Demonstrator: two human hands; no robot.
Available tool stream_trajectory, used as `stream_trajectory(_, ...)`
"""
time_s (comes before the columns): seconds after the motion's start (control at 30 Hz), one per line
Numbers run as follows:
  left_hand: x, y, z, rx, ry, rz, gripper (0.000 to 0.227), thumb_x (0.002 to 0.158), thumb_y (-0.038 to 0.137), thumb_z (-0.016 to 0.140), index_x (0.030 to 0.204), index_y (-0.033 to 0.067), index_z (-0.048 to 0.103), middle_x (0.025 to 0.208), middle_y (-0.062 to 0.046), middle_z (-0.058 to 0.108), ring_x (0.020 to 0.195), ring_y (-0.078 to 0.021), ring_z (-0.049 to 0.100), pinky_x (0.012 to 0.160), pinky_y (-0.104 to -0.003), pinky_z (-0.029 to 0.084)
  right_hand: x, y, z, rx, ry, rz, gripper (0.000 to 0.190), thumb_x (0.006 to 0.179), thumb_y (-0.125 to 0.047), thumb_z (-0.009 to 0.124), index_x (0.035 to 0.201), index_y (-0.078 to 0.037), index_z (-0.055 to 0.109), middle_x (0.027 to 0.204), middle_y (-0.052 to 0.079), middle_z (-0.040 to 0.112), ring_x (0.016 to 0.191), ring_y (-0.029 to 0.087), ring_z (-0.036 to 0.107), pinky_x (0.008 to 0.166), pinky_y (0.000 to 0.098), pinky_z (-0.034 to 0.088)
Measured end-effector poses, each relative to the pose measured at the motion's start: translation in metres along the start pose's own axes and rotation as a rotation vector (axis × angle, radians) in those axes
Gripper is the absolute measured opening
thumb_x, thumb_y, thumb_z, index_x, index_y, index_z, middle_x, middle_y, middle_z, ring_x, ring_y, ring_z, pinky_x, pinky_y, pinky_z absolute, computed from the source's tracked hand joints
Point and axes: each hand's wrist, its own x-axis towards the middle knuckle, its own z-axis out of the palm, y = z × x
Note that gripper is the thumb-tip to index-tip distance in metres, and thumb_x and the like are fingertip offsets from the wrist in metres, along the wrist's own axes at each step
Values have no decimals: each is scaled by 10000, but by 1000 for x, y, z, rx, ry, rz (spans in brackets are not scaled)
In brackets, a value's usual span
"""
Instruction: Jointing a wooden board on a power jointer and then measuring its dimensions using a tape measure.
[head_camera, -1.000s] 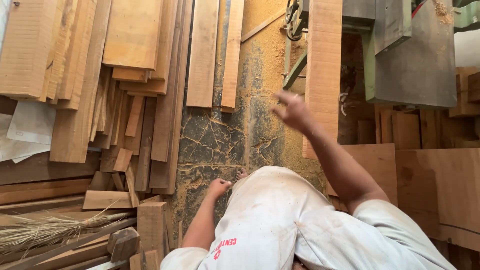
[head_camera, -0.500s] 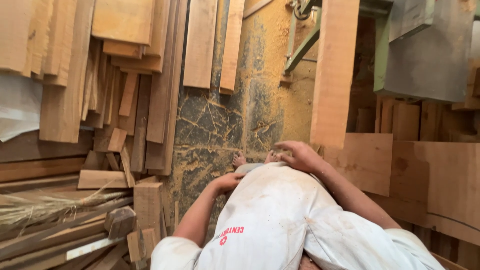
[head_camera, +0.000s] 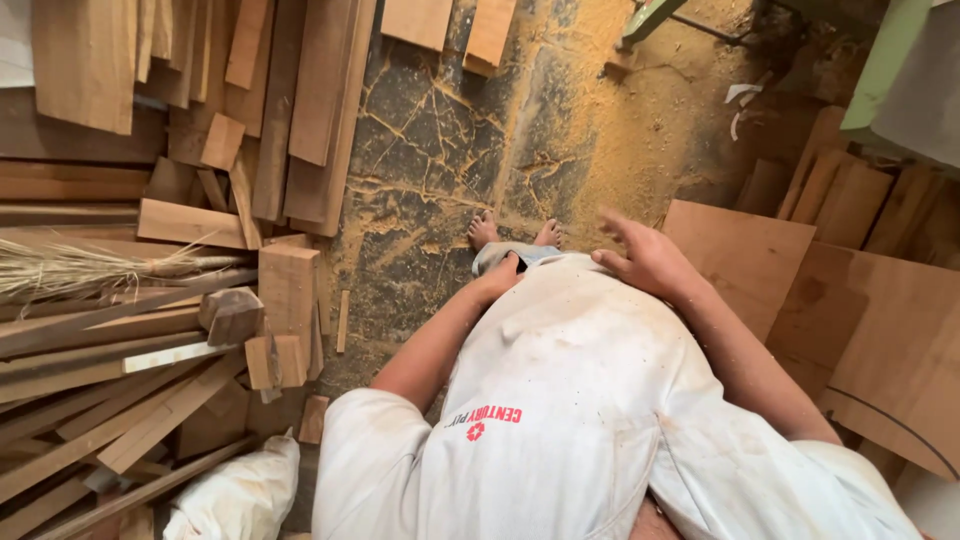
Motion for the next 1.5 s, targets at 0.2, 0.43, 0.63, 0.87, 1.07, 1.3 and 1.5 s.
stream_trajectory(0.2,-27,60,-39,-42,-9,-31,645,929,336,719,1308,-144,513,1260,-342,607,1179,-417,629,951,-456,521,0,-37,-17,22,38,19,955,855,-347,720,1632,-157,198,1267,169,682,1105,348,675,951,436,544)
stream_trajectory(0.43,-27,86,-75,-100,11,-61,603,911,337,722,1270,-121,562,1259,-301,637,1170,-392,645,947,-447,525,-4,-35,-12,-222,-39,-96,772,916,-346,744,1557,-167,354,1292,164,681,1179,361,646,976,451,525)
stream_trajectory(0.63,-42,86,-75,-175,28,-121,569,896,338,725,1238,-100,603,1258,-267,662,1162,-370,658,943,-440,529,-2,-40,-15,-103,64,-146,887,849,-308,739,1598,-188,279,1286,147,679,1150,324,663,983,429,523)
stream_trajectory(0.87,-48,78,-73,-216,32,-180,530,878,339,727,1201,-74,651,1258,-225,691,1153,-345,674,939,-432,533,18,-25,-11,-110,22,-213,710,895,-317,720,1517,-123,439,1285,173,685,1181,328,669,984,437,540)
stream_trajectory(1.07,-29,48,-64,-99,37,-195,469,937,351,660,1213,-27,694,1271,-199,694,1163,-314,661,953,-403,513,28,-35,-25,-59,146,-255,807,873,-298,739,1553,-121,343,1279,164,691,1127,316,689,942,436,551)
stream_trajectory(1.3,-121,142,-131,-832,287,-289,296,1013,274,554,1100,45,720,1209,-77,757,1038,-203,673,948,-387,537,61,-8,-52,97,428,-575,850,929,-270,754,1589,-61,261,1271,138,714,974,235,746,827,362,611)
stream_trajectory(1.5,-94,178,-131,-1084,545,-179,373,1089,362,405,975,68,603,1165,-104,745,869,-174,645,854,-367,611,84,8,-100,121,155,-421,390,933,-240,713,1284,-73,680,1196,128,747,1015,225,759,873,366,612)
